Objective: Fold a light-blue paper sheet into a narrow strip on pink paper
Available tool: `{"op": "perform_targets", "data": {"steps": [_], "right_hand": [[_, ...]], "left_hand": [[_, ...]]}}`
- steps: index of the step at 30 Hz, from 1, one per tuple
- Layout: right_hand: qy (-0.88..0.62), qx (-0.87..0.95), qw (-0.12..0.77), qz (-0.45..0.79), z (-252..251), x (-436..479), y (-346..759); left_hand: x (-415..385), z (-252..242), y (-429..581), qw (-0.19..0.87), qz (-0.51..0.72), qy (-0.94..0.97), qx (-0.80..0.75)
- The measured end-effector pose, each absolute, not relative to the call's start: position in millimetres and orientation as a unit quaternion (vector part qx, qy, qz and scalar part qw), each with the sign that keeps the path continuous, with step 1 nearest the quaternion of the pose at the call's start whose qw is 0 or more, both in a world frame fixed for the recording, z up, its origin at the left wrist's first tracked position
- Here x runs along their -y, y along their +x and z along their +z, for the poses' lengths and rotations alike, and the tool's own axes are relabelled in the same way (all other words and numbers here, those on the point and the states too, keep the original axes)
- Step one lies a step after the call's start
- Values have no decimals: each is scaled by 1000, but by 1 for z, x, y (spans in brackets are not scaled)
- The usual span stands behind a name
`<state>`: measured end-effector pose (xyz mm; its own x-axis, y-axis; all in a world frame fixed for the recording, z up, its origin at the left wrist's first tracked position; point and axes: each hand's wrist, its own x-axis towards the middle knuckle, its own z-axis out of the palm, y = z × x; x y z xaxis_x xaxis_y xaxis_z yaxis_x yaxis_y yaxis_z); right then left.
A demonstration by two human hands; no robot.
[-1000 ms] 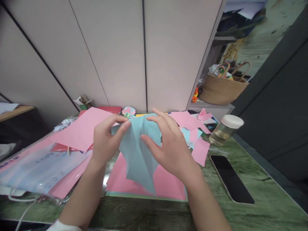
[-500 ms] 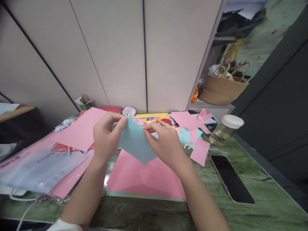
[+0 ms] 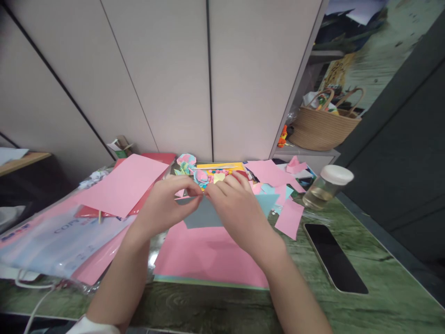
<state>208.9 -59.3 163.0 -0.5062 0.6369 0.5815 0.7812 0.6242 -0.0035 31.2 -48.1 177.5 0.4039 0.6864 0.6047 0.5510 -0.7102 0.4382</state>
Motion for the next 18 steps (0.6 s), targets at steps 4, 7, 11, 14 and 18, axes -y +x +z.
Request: {"op": "perform_targets", "data": {"steps": [4,7,11,14,18], "right_hand": [[-410,863,277,-106,165,59,211],[-407,867,275,-79,168,59,212],[-402,869,282,-54,172,60,215],[-403,869,284,-39,177,60,220],[-415,858,302,-23,181,60,229]], "left_hand": [[47,174,35,129,400,823,-382],[46,174,35,169,397,819,-379],[46,178,30,205,392,819,-366],[46,181,24,223,393,812,-370],[44,183,16,224,408,800,-379]]}}
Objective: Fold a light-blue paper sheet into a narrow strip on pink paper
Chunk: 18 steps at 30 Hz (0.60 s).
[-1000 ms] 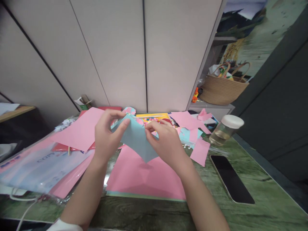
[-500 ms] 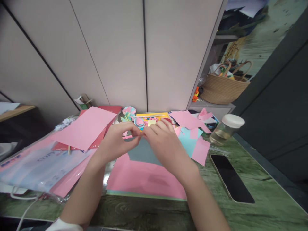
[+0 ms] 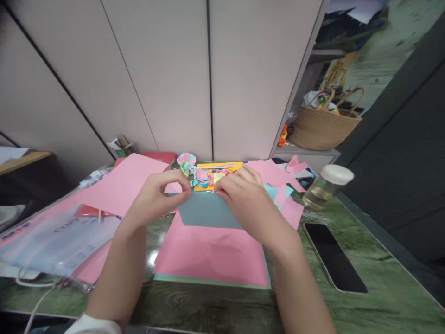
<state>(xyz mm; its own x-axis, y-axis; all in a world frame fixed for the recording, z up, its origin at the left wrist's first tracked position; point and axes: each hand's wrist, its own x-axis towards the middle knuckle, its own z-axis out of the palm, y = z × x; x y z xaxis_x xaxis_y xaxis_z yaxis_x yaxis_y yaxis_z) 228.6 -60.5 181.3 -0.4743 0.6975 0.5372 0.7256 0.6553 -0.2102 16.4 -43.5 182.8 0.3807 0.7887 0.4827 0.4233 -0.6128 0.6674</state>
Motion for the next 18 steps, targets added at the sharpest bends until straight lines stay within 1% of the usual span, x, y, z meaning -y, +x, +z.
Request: {"op": "perform_targets", "data": {"steps": [3,8,18], "right_hand": [[-415,856,308,-19,182,59,234],[-419,860,292,-10,182,58,238],[-427,859,282,14,187,61,243]], "left_hand": [[42,183,15,231,414,796,-376],[38,181,14,251,412,794,-370],[31,181,6,252,396,792,-390]]}}
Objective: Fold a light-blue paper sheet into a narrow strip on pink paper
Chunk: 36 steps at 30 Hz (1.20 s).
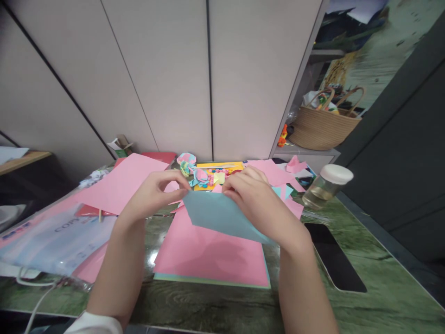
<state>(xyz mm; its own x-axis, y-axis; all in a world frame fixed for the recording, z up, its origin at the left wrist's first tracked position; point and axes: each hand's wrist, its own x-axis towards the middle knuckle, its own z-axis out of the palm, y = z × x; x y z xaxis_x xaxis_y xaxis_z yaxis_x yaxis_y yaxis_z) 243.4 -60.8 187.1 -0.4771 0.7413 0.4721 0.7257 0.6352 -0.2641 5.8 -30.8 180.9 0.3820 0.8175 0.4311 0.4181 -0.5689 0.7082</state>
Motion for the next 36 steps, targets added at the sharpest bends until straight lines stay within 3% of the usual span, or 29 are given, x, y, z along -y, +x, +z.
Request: {"op": "perform_targets", "data": {"steps": [7,12,15,21,27,36], "right_hand": [[-451,839,303,-20,189,60,267],[-454,838,303,-26,190,62,265],[-457,837,301,-15,188,61,257],[-455,837,302,-9,183,58,243],[-405,849,339,14,173,51,220],[-427,817,382,71,177,54,219]], "left_hand": [[21,182,-17,203,443,758,-433],[23,182,-12,235,510,712,-422],[29,178,7,289,482,732,-385],[31,167,37,206,444,768,-412],[32,163,37,204,402,809,-378],[35,169,33,180,453,784,-384]]}}
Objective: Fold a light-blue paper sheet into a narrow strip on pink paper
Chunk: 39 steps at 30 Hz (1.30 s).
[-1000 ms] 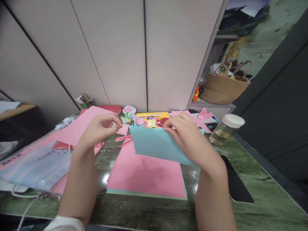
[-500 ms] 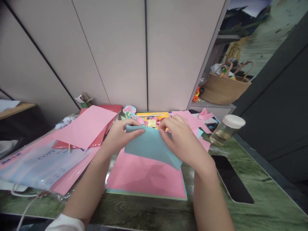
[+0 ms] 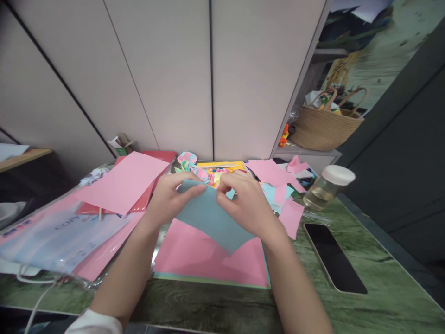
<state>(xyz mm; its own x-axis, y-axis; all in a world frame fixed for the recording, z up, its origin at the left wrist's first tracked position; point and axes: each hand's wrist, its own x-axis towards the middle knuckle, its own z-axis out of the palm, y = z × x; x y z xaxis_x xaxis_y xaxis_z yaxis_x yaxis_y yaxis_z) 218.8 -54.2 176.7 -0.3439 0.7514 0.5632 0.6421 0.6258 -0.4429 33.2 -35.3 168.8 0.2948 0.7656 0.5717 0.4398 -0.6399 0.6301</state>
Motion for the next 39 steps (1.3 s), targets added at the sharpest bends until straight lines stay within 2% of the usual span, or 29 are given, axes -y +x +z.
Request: {"op": "perform_targets", "data": {"steps": [10,17,20,25,28,30,33,36,39], "right_hand": [[-447,830,322,91,184,53,242],[-495,815,290,86,188,53,270],[-546,775,314,61,185,44,291],[-481,763,376,214,170,20,292],[-417,789,302,334,156,8,263],[-345,801,248,421,145,2,240],[-240,800,179,521,128,-4,213],[-226,780,184,554,113,-10,199],[-251,757,235,555,104,-15,193]], "left_hand": [[29,179,-6,178,547,672,-467],[23,183,-45,162,640,612,-437],[19,182,-64,165,672,593,-413],[13,176,-51,339,502,730,-316],[1,165,-24,434,411,789,-143],[-8,154,-8,492,405,766,-87],[-21,135,8,520,428,736,-70],[-29,123,14,545,451,704,-58],[-32,117,16,572,470,670,-48]]}}
